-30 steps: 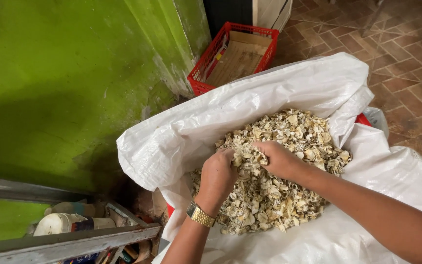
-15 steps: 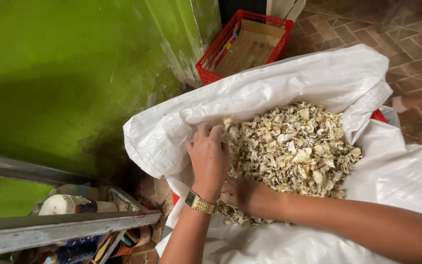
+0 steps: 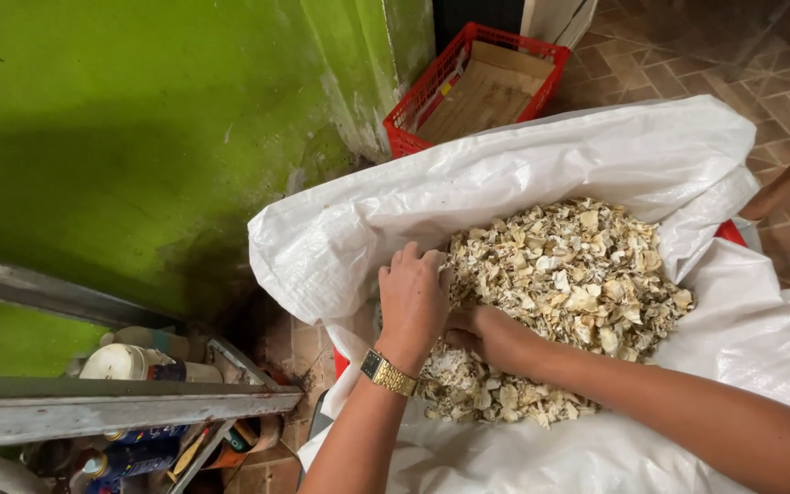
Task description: Sorting through a large bag of dried cocoons by hand, sifting and picking out specific pieces.
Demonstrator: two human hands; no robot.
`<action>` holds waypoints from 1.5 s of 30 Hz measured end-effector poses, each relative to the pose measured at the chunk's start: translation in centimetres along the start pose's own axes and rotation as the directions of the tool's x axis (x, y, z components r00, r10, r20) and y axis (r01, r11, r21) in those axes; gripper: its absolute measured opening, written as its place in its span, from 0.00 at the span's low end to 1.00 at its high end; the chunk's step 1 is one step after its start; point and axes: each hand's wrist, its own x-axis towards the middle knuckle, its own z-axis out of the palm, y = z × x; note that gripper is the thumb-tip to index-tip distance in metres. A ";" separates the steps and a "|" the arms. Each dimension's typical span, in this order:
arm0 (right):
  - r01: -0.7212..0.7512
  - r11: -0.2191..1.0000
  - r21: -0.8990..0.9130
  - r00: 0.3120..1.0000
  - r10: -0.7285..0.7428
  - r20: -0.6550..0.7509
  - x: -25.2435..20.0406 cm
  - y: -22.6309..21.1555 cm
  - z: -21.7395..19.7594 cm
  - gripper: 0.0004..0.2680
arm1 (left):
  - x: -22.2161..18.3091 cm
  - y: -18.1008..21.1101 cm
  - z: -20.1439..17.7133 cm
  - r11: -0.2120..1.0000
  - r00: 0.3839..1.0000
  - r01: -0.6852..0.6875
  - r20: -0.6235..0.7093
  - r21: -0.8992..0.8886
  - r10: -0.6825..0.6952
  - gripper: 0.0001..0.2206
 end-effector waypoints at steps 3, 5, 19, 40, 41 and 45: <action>-0.120 0.993 0.020 0.991 0.119 0.053 -0.9 0.0 0.4 0.09 | -0.2 -0.2 0.7 1.000 1.000 0.007 0.030 0.021 -0.008 0.06; -0.133 0.991 -0.019 0.989 0.134 0.056 -0.4 0.4 0.4 0.09 | -0.4 0.1 0.3 1.000 0.999 -0.005 0.044 0.008 0.005 0.05; -0.190 0.949 0.252 0.973 0.147 0.180 -0.1 -0.5 -0.3 0.10 | 0.0 -0.7 1.3 0.999 0.988 0.025 0.151 0.027 -0.029 0.08; -0.305 0.887 -0.347 0.913 0.377 0.159 -2.1 -5.2 -1.2 0.10 | -0.2 0.3 0.6 0.998 0.978 0.050 0.201 0.026 -0.054 0.10; -0.219 0.895 -0.389 0.922 0.320 0.217 -2.1 -5.0 -1.3 0.07 | -0.2 0.4 0.7 0.998 0.972 0.057 0.227 0.016 -0.059 0.10; -0.119 0.947 -0.297 0.971 0.173 0.164 -0.9 -2.0 -2.3 0.07 | -0.2 0.3 -0.1 0.993 0.953 0.048 0.302 -0.105 -0.015 0.11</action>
